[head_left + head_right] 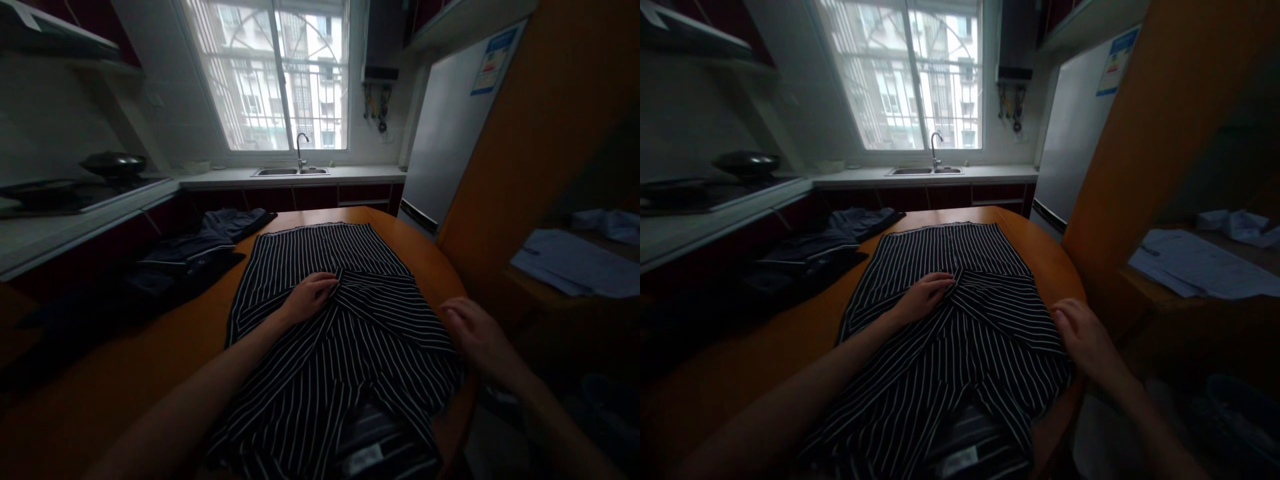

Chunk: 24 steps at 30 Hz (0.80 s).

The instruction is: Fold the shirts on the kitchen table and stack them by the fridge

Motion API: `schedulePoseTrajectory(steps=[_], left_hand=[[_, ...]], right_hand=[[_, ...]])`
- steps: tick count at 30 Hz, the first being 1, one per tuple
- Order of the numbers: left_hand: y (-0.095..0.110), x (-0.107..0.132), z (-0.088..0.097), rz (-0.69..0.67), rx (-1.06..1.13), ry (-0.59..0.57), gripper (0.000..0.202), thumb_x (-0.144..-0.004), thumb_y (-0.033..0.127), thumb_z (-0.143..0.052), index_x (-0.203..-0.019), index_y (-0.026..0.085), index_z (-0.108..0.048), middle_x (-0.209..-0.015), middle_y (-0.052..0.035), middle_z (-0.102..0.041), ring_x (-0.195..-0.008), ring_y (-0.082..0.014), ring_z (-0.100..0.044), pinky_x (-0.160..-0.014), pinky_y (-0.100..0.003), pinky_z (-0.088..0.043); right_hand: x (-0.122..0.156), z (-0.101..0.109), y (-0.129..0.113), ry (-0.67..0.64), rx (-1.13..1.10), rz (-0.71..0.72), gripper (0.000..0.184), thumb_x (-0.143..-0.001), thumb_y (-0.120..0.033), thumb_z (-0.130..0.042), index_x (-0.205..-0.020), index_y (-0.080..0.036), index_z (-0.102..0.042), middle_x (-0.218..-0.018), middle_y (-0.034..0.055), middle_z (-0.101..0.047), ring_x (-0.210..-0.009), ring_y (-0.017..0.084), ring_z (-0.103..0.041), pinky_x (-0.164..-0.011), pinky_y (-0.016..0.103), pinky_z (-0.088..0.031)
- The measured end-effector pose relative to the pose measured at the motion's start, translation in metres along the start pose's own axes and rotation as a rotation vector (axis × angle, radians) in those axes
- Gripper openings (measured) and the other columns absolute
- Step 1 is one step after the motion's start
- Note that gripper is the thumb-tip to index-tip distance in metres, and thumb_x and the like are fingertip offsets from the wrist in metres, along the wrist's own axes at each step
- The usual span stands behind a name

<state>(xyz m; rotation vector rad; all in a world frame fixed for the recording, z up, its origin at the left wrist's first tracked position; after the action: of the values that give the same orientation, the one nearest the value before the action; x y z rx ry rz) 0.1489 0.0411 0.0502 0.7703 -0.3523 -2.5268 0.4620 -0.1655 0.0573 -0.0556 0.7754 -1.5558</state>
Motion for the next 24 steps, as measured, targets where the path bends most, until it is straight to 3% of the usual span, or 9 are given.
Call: schedulePoseTrajectory(steps=[4,7,9,13,20,24], left_hand=[[-0.008,0.003,-0.023,0.022,-0.094,-0.213,0.046,-0.105,0.031,-0.039,-0.148,0.023,-0.051,-0.155,-0.0067,-0.049,-0.148,-0.0261,-0.037,-0.122,-0.052,-0.029],[-0.018,0.009,-0.032,0.097,-0.145,-0.323,0.051,-0.107,0.035,-0.033,-0.157,0.027,-0.036,-0.163,-0.0051,-0.035,-0.153,-0.0268,-0.024,-0.123,-0.057,-0.019],[-0.021,0.011,-0.034,0.123,-0.165,-0.345,0.052,-0.108,0.038,-0.029,-0.159,0.028,-0.031,-0.165,-0.0044,-0.030,-0.155,-0.0268,-0.020,-0.123,-0.057,-0.017],[-0.020,0.012,-0.035,0.134,-0.181,-0.376,0.053,-0.109,0.040,-0.025,-0.160,0.028,-0.027,-0.167,-0.0028,-0.026,-0.156,-0.0265,-0.016,-0.124,-0.057,-0.014],[-0.018,0.009,-0.036,0.146,-0.114,-0.376,0.055,-0.108,0.043,-0.026,-0.160,0.026,-0.029,-0.167,-0.0042,-0.026,-0.156,-0.0277,-0.015,-0.125,-0.057,-0.009],[-0.017,-0.001,-0.014,0.211,0.060,-0.346,0.056,-0.108,0.041,-0.024,-0.158,0.018,-0.032,-0.167,-0.0073,-0.026,-0.155,-0.0230,-0.016,-0.126,-0.046,-0.013]], right_hand=[[-0.060,-0.048,-0.003,-0.168,0.007,0.143,0.050,-0.101,-0.042,-0.036,-0.141,-0.021,-0.057,-0.151,0.0119,-0.051,-0.141,0.027,-0.046,-0.120,0.049,-0.034],[-0.083,-0.092,0.015,-0.358,0.158,0.108,0.062,-0.100,-0.046,-0.035,-0.154,-0.018,-0.042,-0.163,0.0125,-0.035,-0.152,0.028,-0.028,-0.124,0.055,-0.021],[-0.088,-0.107,0.032,-0.397,0.249,0.058,0.066,-0.101,-0.050,-0.032,-0.157,-0.017,-0.037,-0.165,0.0125,-0.029,-0.154,0.028,-0.023,-0.124,0.057,-0.017],[-0.087,-0.108,0.060,-0.319,0.325,-0.041,0.071,-0.102,-0.056,-0.024,-0.158,-0.014,-0.034,-0.166,0.0126,-0.025,-0.154,0.027,-0.020,-0.124,0.055,-0.016],[-0.088,-0.098,0.073,-0.199,0.223,-0.126,0.069,-0.102,-0.056,-0.021,-0.156,-0.016,-0.040,-0.162,0.0119,-0.037,-0.152,0.027,-0.028,-0.125,0.052,-0.020],[-0.091,-0.093,0.083,-0.099,0.056,-0.121,0.068,-0.103,-0.056,-0.020,-0.153,-0.017,-0.044,-0.159,0.0120,-0.042,-0.149,0.025,-0.035,-0.124,0.049,-0.025]])
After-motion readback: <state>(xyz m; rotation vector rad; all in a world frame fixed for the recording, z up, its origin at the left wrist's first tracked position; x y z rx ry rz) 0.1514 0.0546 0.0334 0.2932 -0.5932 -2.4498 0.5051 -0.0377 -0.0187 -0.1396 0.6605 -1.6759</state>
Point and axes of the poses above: each hand's wrist, its own x-axis away from the middle knuckle, its own z-axis out of the back of the hand, y = z × x, the point moved 7 cm from there along -x, towards the middle knuckle
